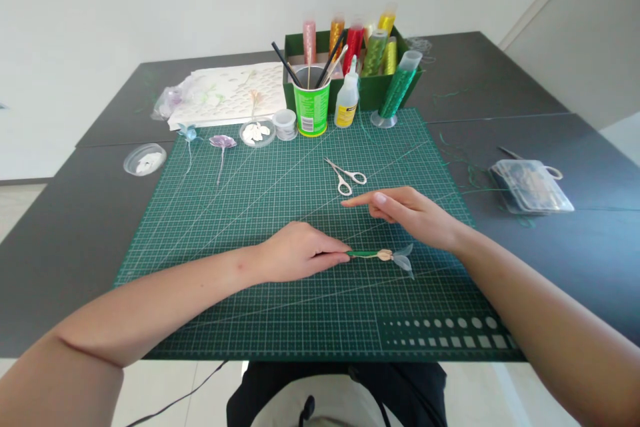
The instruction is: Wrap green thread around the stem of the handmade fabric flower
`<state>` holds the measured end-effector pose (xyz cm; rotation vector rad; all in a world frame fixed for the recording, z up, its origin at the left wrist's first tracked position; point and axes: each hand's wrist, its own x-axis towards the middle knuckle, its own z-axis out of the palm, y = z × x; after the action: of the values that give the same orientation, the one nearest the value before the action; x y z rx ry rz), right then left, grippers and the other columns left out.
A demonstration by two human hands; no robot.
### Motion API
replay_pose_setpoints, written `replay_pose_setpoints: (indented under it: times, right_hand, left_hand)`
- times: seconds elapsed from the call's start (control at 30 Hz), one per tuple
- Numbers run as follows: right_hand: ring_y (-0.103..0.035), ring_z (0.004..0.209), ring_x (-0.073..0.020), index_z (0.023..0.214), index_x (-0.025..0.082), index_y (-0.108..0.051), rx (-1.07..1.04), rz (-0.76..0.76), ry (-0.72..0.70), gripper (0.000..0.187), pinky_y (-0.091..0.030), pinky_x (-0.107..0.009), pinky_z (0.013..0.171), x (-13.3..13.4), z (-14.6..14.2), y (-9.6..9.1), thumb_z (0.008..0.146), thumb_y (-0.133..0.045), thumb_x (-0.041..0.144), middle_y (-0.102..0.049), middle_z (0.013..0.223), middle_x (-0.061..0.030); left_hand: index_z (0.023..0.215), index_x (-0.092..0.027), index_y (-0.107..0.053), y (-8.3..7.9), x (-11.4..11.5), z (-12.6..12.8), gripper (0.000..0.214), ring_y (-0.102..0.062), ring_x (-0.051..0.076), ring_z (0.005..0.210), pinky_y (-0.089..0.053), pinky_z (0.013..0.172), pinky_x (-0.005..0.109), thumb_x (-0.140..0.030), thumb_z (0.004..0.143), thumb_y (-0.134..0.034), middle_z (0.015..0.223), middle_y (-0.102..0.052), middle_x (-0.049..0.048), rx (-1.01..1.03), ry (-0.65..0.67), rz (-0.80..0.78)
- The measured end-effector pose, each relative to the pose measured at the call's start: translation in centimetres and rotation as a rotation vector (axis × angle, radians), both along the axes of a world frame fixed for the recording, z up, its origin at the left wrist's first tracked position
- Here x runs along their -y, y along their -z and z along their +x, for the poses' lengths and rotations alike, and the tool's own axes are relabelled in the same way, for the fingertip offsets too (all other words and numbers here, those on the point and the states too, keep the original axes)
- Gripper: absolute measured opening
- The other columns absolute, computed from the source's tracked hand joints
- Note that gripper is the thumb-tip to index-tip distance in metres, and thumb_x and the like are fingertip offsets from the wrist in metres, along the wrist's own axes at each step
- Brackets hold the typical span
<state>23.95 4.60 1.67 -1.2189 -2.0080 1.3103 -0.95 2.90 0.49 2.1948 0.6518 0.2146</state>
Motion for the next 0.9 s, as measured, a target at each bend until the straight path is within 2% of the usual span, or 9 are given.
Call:
replay_pose_setpoints:
  times: [0.1,0.23,0.37,0.47,0.53,0.63,0.77,0.9]
  right_hand:
    - [-0.038,0.060,-0.0130,0.121,0.013,-0.078,-0.009,-0.006,0.007,0.074,-0.033,-0.028,0.058,-0.1,0.1,0.3,0.099,-0.037,0.071,-0.044,0.063,0.0017]
    - [-0.033,0.057,-0.0116,0.123,0.015,-0.077,-0.092,-0.021,-0.003,0.072,-0.029,-0.028,0.054,-0.5,0.3,0.1,0.101,-0.035,0.068,-0.038,0.063,0.0035]
    - [-0.029,0.056,-0.0106,0.126,0.016,-0.076,-0.187,-0.023,-0.076,0.068,-0.025,-0.027,0.050,-1.7,-0.2,-1.8,0.103,-0.035,0.065,-0.036,0.064,0.0036]
    - [-0.028,0.054,-0.0104,0.124,0.020,-0.078,-0.197,0.027,-0.099,0.060,-0.023,-0.028,0.048,-2.7,-1.3,-3.8,0.102,-0.042,0.063,-0.037,0.061,0.0036]
    - [-0.028,0.051,-0.0099,0.113,0.022,-0.082,-0.143,0.099,-0.073,0.047,-0.022,-0.028,0.046,-3.3,-2.4,-5.0,0.099,-0.055,0.057,-0.042,0.056,0.0033]
    - [-0.037,0.052,-0.0103,0.102,0.024,-0.085,-0.077,0.234,-0.029,0.027,-0.027,-0.028,0.047,-3.8,-4.0,-6.1,0.090,-0.071,0.044,-0.058,0.057,0.0007]
    - [-0.045,0.053,-0.0116,0.102,0.028,-0.086,-0.087,0.324,-0.004,0.021,-0.034,-0.028,0.048,-3.7,-5.4,-6.5,0.091,-0.070,0.037,-0.069,0.064,-0.0006]
    - [-0.050,0.054,-0.0116,0.103,0.029,-0.085,-0.082,0.353,0.017,0.022,-0.037,-0.028,0.049,-3.5,-5.7,-6.8,0.091,-0.070,0.037,-0.075,0.070,-0.0004]
  left_hand:
    - [0.099,-0.018,-0.078,0.1,0.0,0.0,0.030,-0.064,0.011,0.063,-0.041,0.060,0.020,-0.031,0.105,-0.052,0.075,-0.074,-0.0001,0.049,-0.006,-0.019]
    - [0.107,-0.015,-0.079,-0.1,-0.4,-0.1,0.029,-0.056,0.008,0.055,-0.039,0.056,0.019,-0.030,0.104,-0.053,0.071,-0.071,-0.0003,0.112,-0.018,-0.152]
    - [0.112,-0.013,-0.079,-0.7,-0.8,-0.4,0.034,-0.043,0.007,0.047,-0.035,0.050,0.019,-0.033,0.104,-0.053,0.058,-0.060,-0.0035,0.116,0.015,-0.323]
    - [0.111,-0.014,-0.079,-1.0,-0.7,-0.5,0.032,-0.040,0.007,0.046,-0.033,0.048,0.019,-0.032,0.103,-0.054,0.056,-0.056,-0.0044,0.098,0.068,-0.389]
    - [0.111,-0.014,-0.079,-1.1,-0.6,-0.5,0.032,-0.040,0.007,0.046,-0.033,0.047,0.019,-0.032,0.104,-0.054,0.054,-0.052,-0.0052,0.106,0.066,-0.434]
    - [0.110,-0.013,-0.079,-1.0,-0.5,-0.6,0.035,-0.039,0.007,0.046,-0.033,0.047,0.019,-0.035,0.104,-0.052,0.053,-0.046,-0.0063,0.135,0.024,-0.548]
    - [0.110,-0.012,-0.077,-0.7,-0.7,-0.9,0.039,-0.036,0.007,0.048,-0.033,0.047,0.019,-0.038,0.105,-0.050,0.053,-0.041,-0.0069,0.174,-0.012,-0.685]
    - [0.112,-0.012,-0.077,-0.4,-0.9,-1.1,0.041,-0.034,0.008,0.048,-0.031,0.047,0.020,-0.041,0.105,-0.050,0.053,-0.040,-0.0072,0.206,-0.015,-0.732]
